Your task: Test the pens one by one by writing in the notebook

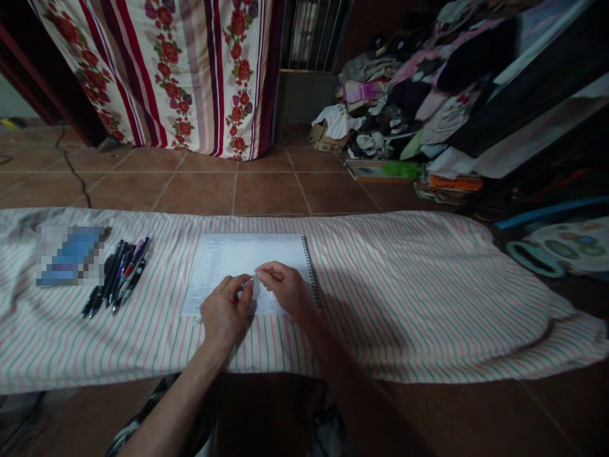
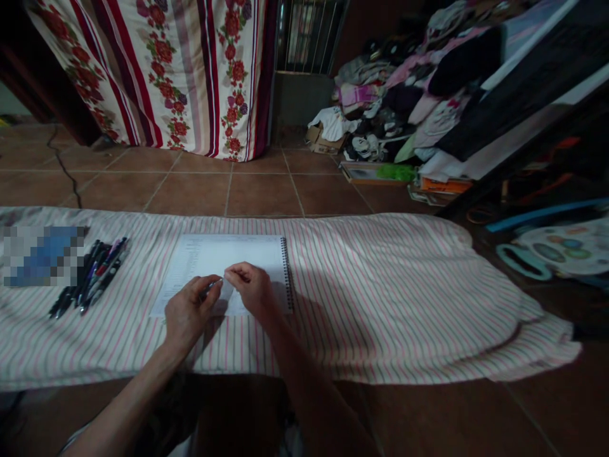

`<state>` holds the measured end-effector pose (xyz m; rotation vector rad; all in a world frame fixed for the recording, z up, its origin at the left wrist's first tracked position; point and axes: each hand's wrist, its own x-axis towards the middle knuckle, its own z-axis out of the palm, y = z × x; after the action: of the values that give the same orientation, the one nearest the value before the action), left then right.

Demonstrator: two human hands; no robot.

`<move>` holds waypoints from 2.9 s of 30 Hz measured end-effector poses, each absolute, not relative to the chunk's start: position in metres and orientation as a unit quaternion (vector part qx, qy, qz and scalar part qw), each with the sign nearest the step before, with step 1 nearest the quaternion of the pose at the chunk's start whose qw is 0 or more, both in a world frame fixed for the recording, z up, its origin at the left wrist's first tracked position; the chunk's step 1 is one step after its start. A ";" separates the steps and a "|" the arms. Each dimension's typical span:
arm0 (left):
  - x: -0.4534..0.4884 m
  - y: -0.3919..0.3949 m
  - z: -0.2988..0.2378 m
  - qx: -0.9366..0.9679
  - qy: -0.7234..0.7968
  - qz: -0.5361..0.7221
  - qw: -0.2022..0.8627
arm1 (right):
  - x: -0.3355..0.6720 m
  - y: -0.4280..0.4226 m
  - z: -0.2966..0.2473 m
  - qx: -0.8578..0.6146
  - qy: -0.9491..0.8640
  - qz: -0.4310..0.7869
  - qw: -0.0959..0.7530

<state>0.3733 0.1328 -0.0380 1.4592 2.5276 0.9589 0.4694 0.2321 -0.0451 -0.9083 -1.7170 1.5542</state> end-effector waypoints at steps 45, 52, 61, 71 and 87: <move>0.380 0.126 -0.033 0.477 0.811 0.331 -0.069 | 0.467 0.224 -0.031 -0.383 -0.395 0.768 0.328; 0.380 0.127 -0.035 0.470 0.824 0.310 -0.065 | 0.466 0.223 -0.029 -0.379 -0.391 0.775 0.321; 0.383 0.129 -0.034 0.462 0.830 0.306 -0.056 | 0.466 0.222 -0.027 -0.388 -0.389 0.771 0.323; 0.383 0.129 -0.035 0.458 0.837 0.294 -0.054 | 0.467 0.220 -0.026 -0.391 -0.408 0.757 0.327; 0.382 0.130 -0.035 0.444 0.847 0.292 -0.022 | 0.464 0.217 -0.029 -0.385 -0.443 0.733 0.344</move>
<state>0.3820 0.1299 -0.0352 1.4154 2.6980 0.9291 0.4644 0.2171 -0.0287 -1.0008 -1.1505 1.9040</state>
